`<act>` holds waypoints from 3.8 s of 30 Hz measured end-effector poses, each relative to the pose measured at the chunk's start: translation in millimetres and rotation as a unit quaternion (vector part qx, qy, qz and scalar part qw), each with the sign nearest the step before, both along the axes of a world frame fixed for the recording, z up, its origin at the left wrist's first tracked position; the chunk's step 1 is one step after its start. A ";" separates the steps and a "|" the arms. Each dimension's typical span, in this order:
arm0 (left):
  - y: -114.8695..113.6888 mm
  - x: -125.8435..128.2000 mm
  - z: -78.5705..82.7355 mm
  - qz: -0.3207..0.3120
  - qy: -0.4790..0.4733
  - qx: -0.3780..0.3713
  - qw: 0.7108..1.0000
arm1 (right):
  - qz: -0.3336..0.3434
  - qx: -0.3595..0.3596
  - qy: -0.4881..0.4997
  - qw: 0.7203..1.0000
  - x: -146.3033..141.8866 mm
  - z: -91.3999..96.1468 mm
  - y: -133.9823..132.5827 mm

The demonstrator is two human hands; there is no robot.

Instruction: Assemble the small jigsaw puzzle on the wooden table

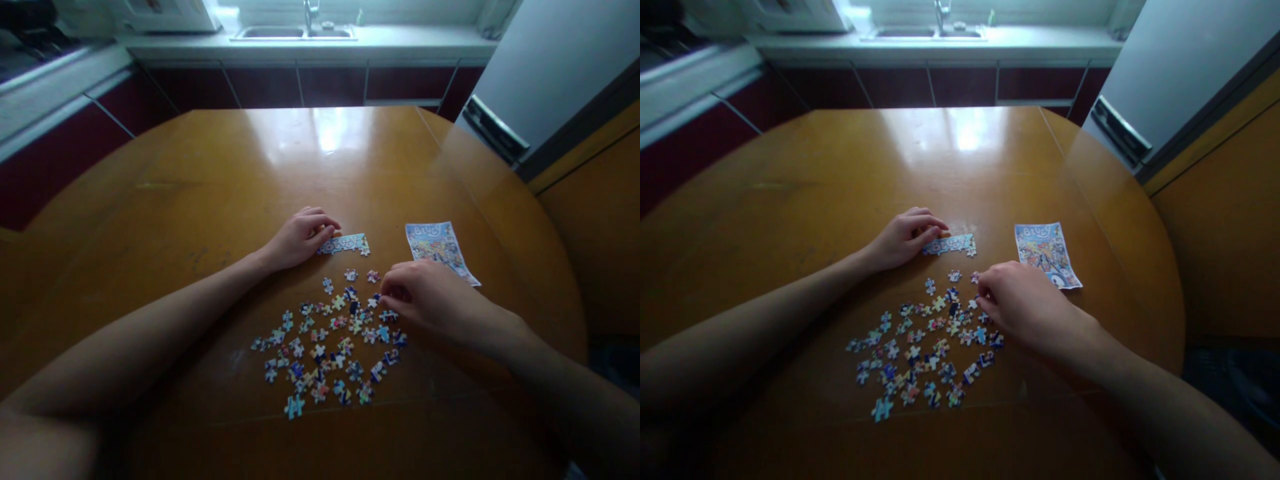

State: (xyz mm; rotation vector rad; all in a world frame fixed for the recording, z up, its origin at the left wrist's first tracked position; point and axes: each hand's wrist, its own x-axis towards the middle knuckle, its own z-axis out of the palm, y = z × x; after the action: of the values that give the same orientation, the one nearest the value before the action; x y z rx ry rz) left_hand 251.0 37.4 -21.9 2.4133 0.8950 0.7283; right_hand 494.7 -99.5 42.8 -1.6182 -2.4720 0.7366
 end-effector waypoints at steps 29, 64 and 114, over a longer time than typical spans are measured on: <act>-1.2 1.0 3.2 -0.002 0.002 0.001 1.000 | 0.031 -0.015 -0.025 0.999 -0.8 -3.1 -7.5; -1.0 1.3 2.8 -0.009 -0.002 0.010 1.000 | 0.135 -0.093 -0.044 0.986 11.1 8.7 -18.1; -4.6 4.1 2.4 0.005 -0.008 0.008 1.000 | 0.288 -0.032 0.030 0.957 -32.8 -0.3 -37.1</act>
State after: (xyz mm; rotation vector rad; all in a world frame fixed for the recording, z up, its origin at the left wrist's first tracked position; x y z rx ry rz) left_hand 255.1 32.8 -19.6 2.4151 0.8994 0.7597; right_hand 461.9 -136.6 42.5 -0.8509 -2.9180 0.9109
